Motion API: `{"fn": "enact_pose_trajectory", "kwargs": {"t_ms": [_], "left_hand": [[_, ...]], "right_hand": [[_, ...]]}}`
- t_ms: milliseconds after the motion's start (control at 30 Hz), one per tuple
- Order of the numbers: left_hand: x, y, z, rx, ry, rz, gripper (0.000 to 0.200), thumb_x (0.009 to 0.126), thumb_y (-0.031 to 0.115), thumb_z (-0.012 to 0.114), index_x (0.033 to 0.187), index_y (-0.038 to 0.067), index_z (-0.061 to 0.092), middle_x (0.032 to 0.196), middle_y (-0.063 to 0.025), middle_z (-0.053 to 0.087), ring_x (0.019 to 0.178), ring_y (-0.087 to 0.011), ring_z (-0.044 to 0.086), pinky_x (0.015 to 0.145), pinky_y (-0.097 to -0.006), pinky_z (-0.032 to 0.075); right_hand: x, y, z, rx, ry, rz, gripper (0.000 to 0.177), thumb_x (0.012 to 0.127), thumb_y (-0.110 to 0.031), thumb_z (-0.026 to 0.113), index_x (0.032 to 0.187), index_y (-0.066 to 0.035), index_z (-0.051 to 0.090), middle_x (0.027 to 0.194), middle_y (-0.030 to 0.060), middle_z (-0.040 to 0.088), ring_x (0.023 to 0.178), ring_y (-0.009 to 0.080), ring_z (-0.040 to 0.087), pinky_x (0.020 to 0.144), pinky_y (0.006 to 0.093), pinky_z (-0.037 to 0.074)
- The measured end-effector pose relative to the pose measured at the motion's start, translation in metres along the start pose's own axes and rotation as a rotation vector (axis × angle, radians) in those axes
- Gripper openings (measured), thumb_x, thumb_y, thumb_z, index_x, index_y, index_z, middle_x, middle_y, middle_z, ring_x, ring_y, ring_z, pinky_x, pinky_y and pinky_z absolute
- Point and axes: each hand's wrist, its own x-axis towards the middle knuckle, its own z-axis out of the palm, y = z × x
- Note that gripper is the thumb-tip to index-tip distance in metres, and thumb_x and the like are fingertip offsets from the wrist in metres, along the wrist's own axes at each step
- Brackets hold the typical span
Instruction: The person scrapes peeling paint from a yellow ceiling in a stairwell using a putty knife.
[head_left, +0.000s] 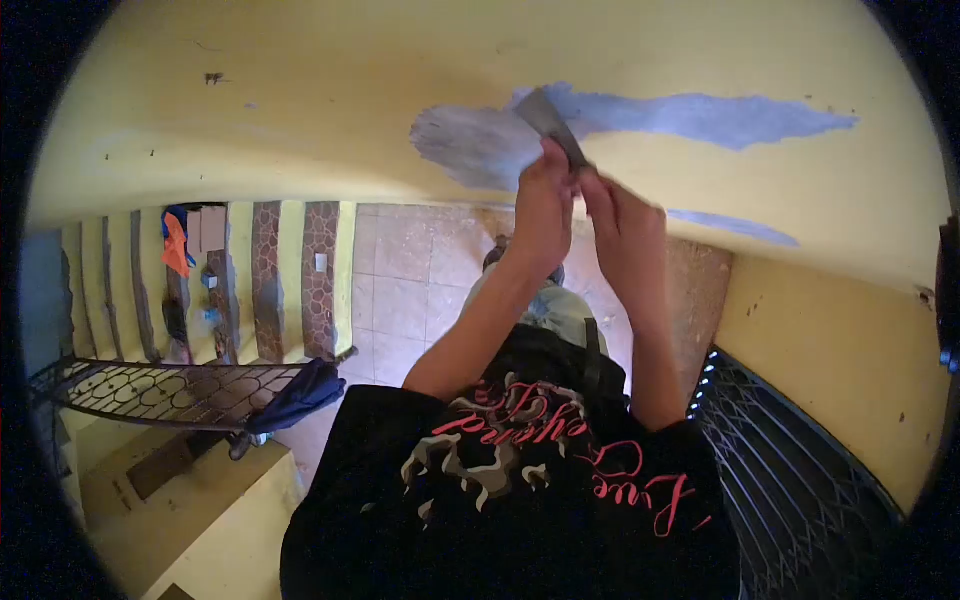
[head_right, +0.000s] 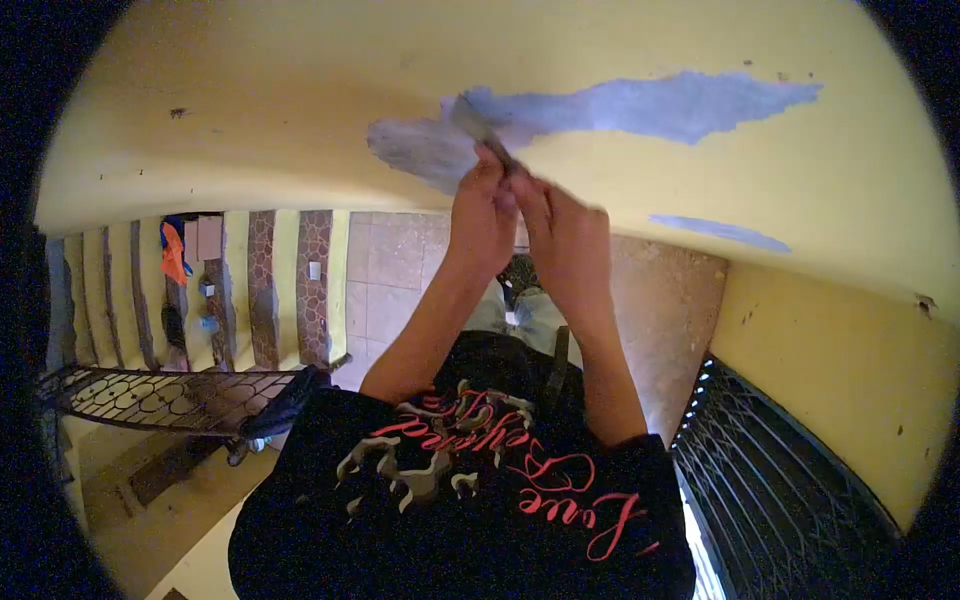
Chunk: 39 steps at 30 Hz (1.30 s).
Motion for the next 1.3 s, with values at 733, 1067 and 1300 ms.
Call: {"fn": "enact_pose_trajectory", "kwargs": {"t_ms": [733, 1067, 1300], "left_hand": [[0.018, 0.024, -0.003, -0.142, -0.011, 0.148, 0.035, 0.101, 0.034, 0.033, 0.099, 0.005, 0.052, 0.082, -0.0042, 0.058, 0.076, -0.0171, 0.055, 0.077, -0.0312, 0.045], [-0.006, -0.022, 0.008, -0.118, -0.030, -0.064, 0.032, 0.099, 0.032, 0.039, 0.094, 0.006, 0.055, 0.083, -0.0025, 0.058, 0.075, -0.0127, 0.054, 0.071, -0.0249, 0.043], [0.005, 0.008, -0.006, -0.061, 0.103, 0.070, 0.039, 0.100, 0.037, 0.034, 0.091, 0.006, 0.054, 0.080, -0.0047, 0.060, 0.072, -0.0171, 0.055, 0.073, -0.0322, 0.047]], "right_hand": [[0.002, -0.016, -0.003, -0.073, -0.065, 0.006, 0.042, 0.092, -0.039, 0.050, 0.086, -0.001, 0.067, 0.069, 0.0234, 0.062, 0.066, 0.0436, 0.061, 0.062, 0.0489, 0.050], [-0.014, 0.001, -0.046, -0.056, -0.140, 0.099, 0.039, 0.093, -0.037, 0.050, 0.091, -0.002, 0.068, 0.068, 0.0235, 0.060, 0.064, 0.0407, 0.061, 0.054, 0.0430, 0.048], [-0.004, -0.018, -0.003, -0.136, -0.202, -0.008, 0.030, 0.094, -0.025, 0.050, 0.099, 0.000, 0.065, 0.074, 0.0220, 0.061, 0.063, 0.0365, 0.060, 0.058, 0.0384, 0.046]]}}
